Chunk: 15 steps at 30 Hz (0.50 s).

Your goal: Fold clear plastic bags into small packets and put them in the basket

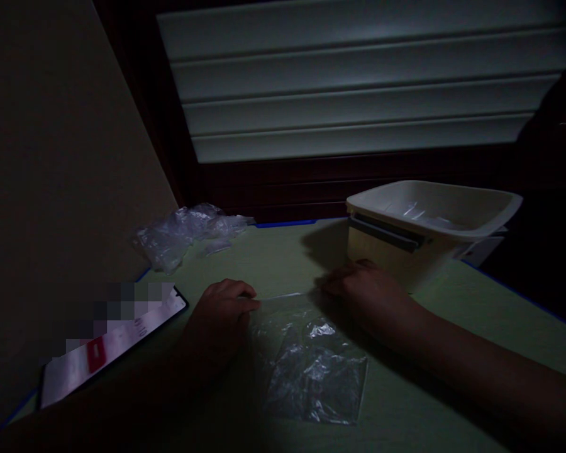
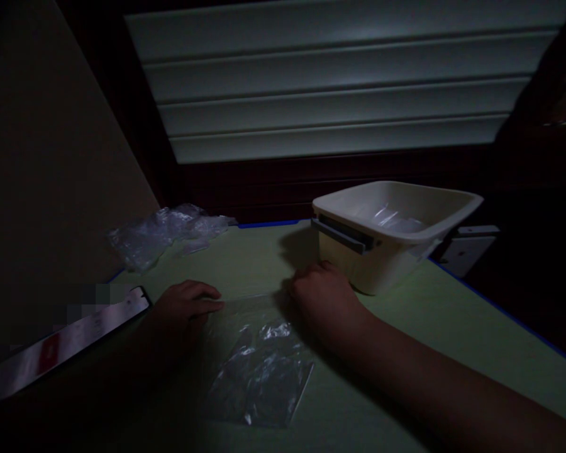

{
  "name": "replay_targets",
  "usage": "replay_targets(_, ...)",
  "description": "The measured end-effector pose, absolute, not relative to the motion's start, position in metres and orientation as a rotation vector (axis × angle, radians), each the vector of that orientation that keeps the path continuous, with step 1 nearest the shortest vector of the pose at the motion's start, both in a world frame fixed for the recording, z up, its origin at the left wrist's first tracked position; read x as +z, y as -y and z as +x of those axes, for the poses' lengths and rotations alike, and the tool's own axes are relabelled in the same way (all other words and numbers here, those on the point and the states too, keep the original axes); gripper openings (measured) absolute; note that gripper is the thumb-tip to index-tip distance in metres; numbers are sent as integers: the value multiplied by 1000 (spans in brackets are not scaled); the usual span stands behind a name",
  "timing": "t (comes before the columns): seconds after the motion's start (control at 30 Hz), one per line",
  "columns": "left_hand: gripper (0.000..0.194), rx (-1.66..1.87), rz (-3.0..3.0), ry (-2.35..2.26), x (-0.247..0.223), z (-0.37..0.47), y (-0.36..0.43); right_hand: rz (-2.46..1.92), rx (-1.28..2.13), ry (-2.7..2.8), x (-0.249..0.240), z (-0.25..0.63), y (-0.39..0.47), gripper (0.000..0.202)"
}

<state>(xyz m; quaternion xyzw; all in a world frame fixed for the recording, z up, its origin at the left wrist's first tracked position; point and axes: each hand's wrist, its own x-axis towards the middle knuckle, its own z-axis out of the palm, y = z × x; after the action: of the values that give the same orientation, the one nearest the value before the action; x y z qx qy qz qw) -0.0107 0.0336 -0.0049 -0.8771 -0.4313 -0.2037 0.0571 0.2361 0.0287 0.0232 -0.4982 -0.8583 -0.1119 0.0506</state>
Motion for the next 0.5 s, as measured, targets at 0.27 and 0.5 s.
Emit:
replay_targets(0.27, 28, -179, -2645, 1291, 12, 0, -21, -1695, -376, 2733, 32, 227, -18, 19)
replay_targets(0.5, 27, 8, -2682, 1337, 16, 2, -19, -1773, -389, 2752, 37, 224, -16, 22)
